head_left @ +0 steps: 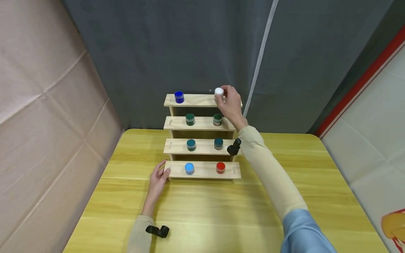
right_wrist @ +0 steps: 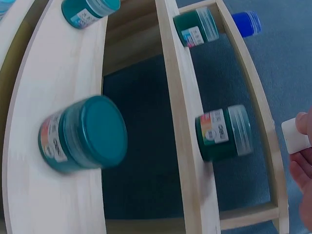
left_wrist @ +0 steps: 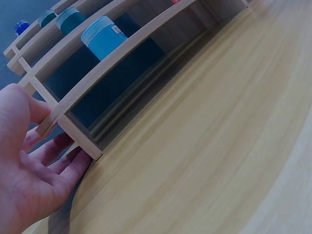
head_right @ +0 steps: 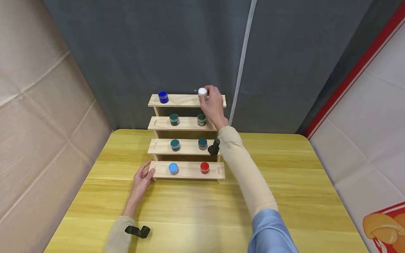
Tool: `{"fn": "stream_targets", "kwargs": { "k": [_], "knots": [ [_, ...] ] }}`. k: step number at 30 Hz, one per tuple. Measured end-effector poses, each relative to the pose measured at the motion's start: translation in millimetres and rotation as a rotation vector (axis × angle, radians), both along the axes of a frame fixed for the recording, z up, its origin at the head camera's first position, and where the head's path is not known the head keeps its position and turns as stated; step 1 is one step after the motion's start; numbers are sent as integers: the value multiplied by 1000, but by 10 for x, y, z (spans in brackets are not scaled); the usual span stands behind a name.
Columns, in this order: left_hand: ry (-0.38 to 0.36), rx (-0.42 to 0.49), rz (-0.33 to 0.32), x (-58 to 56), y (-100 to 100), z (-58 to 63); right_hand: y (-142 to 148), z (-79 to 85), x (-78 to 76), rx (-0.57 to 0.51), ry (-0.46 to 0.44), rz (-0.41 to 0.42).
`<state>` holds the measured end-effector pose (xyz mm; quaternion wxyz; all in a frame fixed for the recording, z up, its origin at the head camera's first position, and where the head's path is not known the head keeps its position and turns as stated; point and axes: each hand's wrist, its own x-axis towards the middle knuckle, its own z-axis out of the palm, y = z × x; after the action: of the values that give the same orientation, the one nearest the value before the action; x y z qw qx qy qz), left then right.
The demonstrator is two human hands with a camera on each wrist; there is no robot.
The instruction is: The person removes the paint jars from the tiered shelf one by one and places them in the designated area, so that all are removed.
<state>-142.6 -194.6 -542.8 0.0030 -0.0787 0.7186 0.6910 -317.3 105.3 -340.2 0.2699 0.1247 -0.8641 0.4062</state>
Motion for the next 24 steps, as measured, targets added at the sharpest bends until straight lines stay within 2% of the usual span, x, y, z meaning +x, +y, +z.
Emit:
{"fn": "stream_targets", "kwargs": {
  "k": [18, 24],
  "knots": [
    [9, 16, 7, -4, -22, 16, 326, -11, 3, -39, 60, -99],
    [15, -1, 5, -9, -29, 17, 452, -12, 19, -53, 109, -118]
  ]
}}
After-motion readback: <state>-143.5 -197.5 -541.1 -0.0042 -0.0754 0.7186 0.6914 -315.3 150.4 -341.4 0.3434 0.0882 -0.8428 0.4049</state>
